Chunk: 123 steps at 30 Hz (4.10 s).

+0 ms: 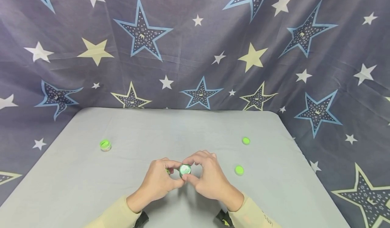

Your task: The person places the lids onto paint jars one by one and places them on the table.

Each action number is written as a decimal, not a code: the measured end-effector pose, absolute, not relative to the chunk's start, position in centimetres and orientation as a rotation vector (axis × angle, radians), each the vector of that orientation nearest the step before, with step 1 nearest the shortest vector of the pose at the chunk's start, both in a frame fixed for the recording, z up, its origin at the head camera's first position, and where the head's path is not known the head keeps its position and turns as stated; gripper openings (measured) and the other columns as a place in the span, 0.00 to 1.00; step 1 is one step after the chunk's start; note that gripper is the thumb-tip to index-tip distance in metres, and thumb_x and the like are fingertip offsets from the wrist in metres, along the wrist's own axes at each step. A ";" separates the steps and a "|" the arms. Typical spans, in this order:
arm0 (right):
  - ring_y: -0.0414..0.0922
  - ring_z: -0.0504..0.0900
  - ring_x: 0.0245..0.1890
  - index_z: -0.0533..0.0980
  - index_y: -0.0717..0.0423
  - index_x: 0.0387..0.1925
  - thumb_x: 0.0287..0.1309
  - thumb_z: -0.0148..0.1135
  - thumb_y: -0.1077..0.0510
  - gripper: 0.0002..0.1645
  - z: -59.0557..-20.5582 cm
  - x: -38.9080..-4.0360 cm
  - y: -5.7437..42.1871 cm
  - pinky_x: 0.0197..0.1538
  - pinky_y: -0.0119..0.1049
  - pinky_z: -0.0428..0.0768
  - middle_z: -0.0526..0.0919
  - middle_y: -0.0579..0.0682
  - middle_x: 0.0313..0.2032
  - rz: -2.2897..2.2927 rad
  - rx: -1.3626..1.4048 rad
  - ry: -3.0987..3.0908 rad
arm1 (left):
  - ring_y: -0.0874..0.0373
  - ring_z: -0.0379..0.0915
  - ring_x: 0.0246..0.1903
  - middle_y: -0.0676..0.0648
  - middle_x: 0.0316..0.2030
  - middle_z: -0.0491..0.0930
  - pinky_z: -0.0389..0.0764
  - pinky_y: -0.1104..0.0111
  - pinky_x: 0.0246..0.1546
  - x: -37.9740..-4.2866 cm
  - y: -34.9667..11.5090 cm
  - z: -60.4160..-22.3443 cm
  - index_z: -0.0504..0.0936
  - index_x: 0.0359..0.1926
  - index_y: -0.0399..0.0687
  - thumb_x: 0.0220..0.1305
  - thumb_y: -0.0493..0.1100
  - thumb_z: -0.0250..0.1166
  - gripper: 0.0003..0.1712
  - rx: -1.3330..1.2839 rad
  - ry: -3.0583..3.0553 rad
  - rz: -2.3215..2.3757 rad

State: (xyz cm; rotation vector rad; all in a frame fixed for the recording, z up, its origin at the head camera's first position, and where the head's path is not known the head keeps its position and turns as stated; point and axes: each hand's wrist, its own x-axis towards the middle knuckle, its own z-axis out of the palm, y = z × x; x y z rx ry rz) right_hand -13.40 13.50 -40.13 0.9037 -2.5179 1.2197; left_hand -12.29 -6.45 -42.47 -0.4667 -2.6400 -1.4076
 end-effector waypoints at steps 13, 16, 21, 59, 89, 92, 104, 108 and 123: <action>0.35 0.75 0.37 0.83 0.41 0.38 0.42 0.86 0.52 0.21 -40.4 -13.4 13.4 0.44 0.37 0.67 0.81 0.30 0.33 1.184 0.830 -2.524 | 0.56 0.76 0.33 0.67 0.28 0.84 0.75 0.71 0.32 -12.3 -6.3 -42.6 0.93 0.37 0.55 0.45 0.39 0.82 0.15 -0.456 -2.631 -1.414; 0.37 0.76 0.37 0.82 0.40 0.36 0.41 0.86 0.51 0.21 -40.5 -13.3 13.3 0.45 0.38 0.67 0.81 0.31 0.32 1.194 0.812 -2.524 | 0.57 0.76 0.32 0.67 0.28 0.84 0.75 0.71 0.32 -12.3 -6.3 -42.6 0.93 0.37 0.55 0.44 0.39 0.82 0.15 -0.454 -2.630 -1.412; 0.39 0.76 0.37 0.79 0.40 0.33 0.39 0.87 0.50 0.22 -40.8 -13.2 13.2 0.45 0.39 0.66 0.80 0.32 0.31 1.194 0.775 -2.520 | 0.57 0.75 0.32 0.67 0.28 0.84 0.75 0.71 0.32 -12.2 -6.3 -42.6 0.93 0.37 0.54 0.44 0.39 0.82 0.16 -0.450 -2.637 -1.412; 0.38 0.77 0.46 0.85 0.42 0.45 0.46 0.82 0.61 0.23 -40.2 -13.4 13.8 0.48 0.42 0.65 0.84 0.31 0.43 1.141 0.990 -2.513 | 0.57 0.76 0.33 0.63 0.30 0.84 0.76 0.71 0.32 -12.2 -6.4 -42.7 0.93 0.37 0.55 0.47 0.43 0.83 0.13 -0.463 -2.630 -1.393; 0.38 0.75 0.36 0.79 0.41 0.33 0.40 0.87 0.50 0.22 -40.7 -13.3 13.2 0.43 0.37 0.64 0.79 0.34 0.31 1.124 0.805 -2.494 | 0.58 0.75 0.33 0.62 0.29 0.83 0.75 0.71 0.30 -12.3 -6.4 -42.5 0.93 0.38 0.53 0.43 0.40 0.82 0.16 -0.439 -2.631 -1.395; 0.39 0.75 0.35 0.77 0.42 0.32 0.40 0.87 0.49 0.23 -40.9 -13.3 13.1 0.43 0.38 0.64 0.79 0.35 0.30 1.131 0.789 -2.486 | 0.55 0.76 0.33 0.62 0.29 0.82 0.75 0.71 0.31 -12.3 -6.4 -42.6 0.93 0.38 0.53 0.43 0.39 0.82 0.16 -0.443 -2.629 -1.399; 0.40 0.75 0.36 0.77 0.42 0.37 0.43 0.85 0.46 0.24 -41.0 -13.2 13.0 0.45 0.40 0.65 0.79 0.37 0.32 1.150 0.756 -2.516 | 0.52 0.77 0.33 0.61 0.30 0.83 0.76 0.71 0.31 -12.4 -6.4 -42.8 0.93 0.38 0.52 0.44 0.39 0.82 0.15 -0.451 -2.615 -1.405; 0.37 0.74 0.39 0.80 0.40 0.46 0.47 0.83 0.51 0.25 -40.8 -13.2 13.2 0.45 0.41 0.65 0.80 0.35 0.39 1.163 0.823 -2.495 | 0.54 0.76 0.32 0.62 0.29 0.83 0.75 0.71 0.31 -12.3 -6.4 -42.8 0.93 0.37 0.53 0.45 0.40 0.82 0.14 -0.459 -2.608 -1.396; 0.36 0.76 0.44 0.85 0.42 0.48 0.45 0.80 0.63 0.26 -40.4 -13.4 13.5 0.47 0.44 0.65 0.84 0.32 0.46 1.189 0.963 -2.499 | 0.61 0.73 0.32 0.65 0.30 0.84 0.76 0.71 0.33 -12.5 -6.5 -42.8 0.92 0.38 0.56 0.48 0.44 0.82 0.14 -0.457 -2.643 -1.408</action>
